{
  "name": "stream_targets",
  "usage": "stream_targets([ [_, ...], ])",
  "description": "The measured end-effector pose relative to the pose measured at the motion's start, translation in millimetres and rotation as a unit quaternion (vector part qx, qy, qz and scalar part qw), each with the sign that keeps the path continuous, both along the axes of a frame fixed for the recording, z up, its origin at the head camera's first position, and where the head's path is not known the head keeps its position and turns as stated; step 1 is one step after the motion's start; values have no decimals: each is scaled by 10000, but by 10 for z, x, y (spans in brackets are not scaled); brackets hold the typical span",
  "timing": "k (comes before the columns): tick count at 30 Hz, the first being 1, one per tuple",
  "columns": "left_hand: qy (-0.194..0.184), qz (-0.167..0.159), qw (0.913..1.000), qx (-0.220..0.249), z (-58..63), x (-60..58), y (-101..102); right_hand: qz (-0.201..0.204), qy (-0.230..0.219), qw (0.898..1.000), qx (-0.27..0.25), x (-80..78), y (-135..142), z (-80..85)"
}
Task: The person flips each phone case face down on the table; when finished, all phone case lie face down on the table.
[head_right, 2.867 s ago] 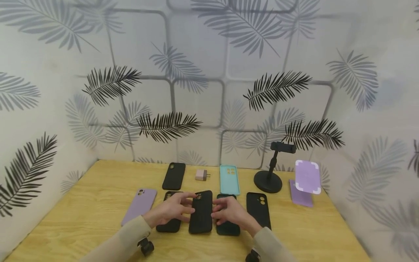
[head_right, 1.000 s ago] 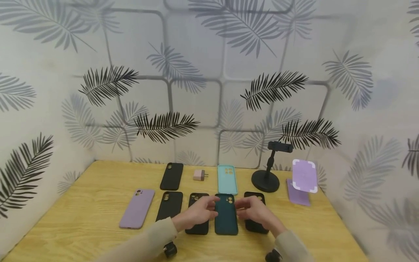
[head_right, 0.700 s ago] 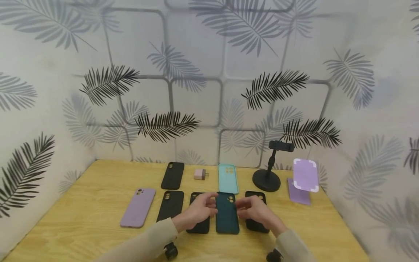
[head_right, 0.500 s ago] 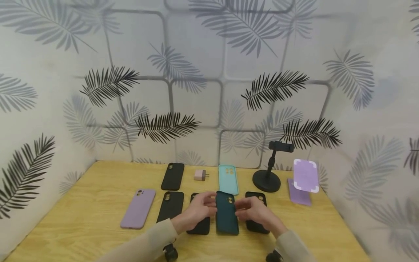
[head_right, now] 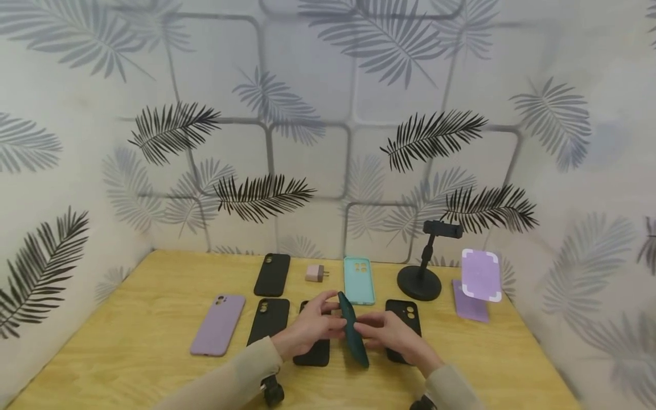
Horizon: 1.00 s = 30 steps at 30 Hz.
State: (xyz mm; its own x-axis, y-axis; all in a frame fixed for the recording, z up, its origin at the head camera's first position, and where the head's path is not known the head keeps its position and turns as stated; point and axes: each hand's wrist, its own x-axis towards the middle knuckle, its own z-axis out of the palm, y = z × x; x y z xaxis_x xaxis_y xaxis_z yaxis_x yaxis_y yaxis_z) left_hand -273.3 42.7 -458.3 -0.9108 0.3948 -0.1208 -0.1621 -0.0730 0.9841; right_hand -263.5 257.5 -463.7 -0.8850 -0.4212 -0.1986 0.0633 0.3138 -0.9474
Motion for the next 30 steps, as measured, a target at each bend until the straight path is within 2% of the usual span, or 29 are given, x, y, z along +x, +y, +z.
stream_targets([
  [9,-78,-427,9988,-217,-7,-23,88,150,-279,9989,-335,14,10,-36],
  [17,-108,-589,9961,-646,-20,4,150,212,-977,9872,-1245,6,103,-36],
  [22,-195,-636,9953,-697,-14,17,140,223,-712,9888,-1296,6,161,-40],
  [30,-394,-730,9953,-509,8,10,118,-100,-138,9966,-806,19,258,26],
])
